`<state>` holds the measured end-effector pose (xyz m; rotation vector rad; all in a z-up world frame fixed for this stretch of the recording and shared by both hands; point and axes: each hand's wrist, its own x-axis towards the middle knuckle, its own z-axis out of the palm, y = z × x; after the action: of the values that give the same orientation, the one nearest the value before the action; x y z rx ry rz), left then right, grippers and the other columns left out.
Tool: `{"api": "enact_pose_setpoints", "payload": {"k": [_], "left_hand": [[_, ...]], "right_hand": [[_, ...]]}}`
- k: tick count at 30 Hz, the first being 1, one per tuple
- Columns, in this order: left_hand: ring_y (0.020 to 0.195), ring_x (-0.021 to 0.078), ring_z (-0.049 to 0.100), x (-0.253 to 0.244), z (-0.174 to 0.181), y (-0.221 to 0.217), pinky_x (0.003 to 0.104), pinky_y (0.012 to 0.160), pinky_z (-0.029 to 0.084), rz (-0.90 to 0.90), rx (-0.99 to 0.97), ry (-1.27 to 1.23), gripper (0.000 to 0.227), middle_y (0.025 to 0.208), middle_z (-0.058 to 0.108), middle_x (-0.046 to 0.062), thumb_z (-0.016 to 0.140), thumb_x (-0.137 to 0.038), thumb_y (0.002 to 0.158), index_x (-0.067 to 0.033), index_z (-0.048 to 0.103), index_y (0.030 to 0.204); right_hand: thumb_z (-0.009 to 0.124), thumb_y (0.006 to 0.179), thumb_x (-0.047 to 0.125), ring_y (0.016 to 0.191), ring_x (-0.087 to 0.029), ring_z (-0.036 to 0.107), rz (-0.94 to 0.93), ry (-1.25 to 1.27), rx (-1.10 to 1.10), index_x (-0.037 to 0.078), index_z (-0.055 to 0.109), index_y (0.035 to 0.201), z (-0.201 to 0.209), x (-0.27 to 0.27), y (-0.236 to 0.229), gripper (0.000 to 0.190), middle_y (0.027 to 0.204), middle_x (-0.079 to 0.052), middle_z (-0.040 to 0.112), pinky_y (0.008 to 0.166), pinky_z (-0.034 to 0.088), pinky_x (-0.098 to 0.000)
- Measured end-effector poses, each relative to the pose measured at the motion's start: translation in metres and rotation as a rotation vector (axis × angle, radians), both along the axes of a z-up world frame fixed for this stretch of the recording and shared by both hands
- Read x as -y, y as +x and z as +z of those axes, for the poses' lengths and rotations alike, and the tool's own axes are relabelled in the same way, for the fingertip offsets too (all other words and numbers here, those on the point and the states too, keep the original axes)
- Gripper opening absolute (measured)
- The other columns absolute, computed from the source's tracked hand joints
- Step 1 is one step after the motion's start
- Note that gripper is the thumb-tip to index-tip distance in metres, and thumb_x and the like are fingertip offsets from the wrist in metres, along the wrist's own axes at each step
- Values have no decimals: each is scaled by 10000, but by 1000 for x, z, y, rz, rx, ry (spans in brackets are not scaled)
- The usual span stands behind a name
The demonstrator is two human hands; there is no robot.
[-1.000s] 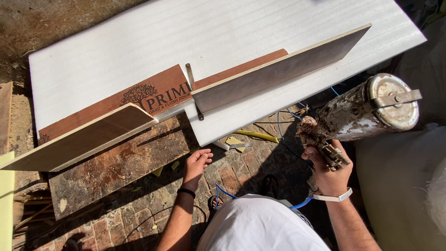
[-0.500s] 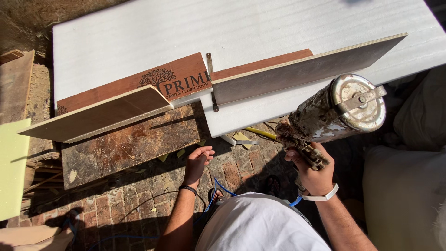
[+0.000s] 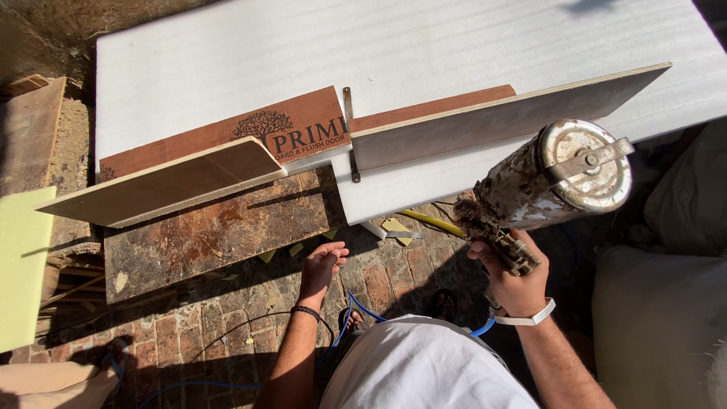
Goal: The person uses a handheld spray gun to apply a coating to the edges of wooden boards. They reposition the boards and a metal spacer, then later use a metal ruler to measure and align a white foam strip on a board.
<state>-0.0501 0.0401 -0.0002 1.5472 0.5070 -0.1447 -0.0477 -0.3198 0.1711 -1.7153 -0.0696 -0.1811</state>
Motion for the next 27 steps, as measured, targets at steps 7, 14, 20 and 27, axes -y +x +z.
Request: {"api": "enact_pose_setpoints", "payload": {"k": [7, 14, 20, 27], "left_hand": [[972, 137, 715, 22, 24, 10, 300, 843, 546, -61, -37, 77, 309, 1130, 784, 58, 555, -191, 989, -92, 726, 1227], [952, 147, 682, 38, 32, 25, 320, 823, 531, -119, -18, 63, 290, 1125, 777, 69, 572, -180, 999, -83, 730, 1221], [957, 135, 697, 55, 28, 35, 309, 844, 539, -157, -43, 116, 291, 1122, 783, 51, 567, -194, 998, -95, 730, 1218], [978, 144, 711, 83, 27, 57, 317, 867, 551, -177, -79, 156, 291, 1129, 786, 45, 570, -194, 989, -105, 732, 1213]], "right_hand": [[717, 935, -24, 861, -149, 724, -141, 128, 24, -26, 654, 1153, 6, 30, 1, 227, 1015, -97, 744, 788, 609, -280], [728, 947, -3, 846, -143, 717, -234, 157, 43, -23, 652, 1156, 10, 56, 4, 223, 1003, -93, 742, 774, 602, -278], [735, 952, 10, 833, -146, 718, -283, 153, 69, -29, 655, 1135, 6, 83, 13, 203, 994, -97, 742, 757, 598, -278], [728, 950, 18, 830, -148, 716, -321, 205, 88, -27, 649, 1144, 4, 117, 28, 215, 1011, -94, 742, 748, 605, -279]]}}
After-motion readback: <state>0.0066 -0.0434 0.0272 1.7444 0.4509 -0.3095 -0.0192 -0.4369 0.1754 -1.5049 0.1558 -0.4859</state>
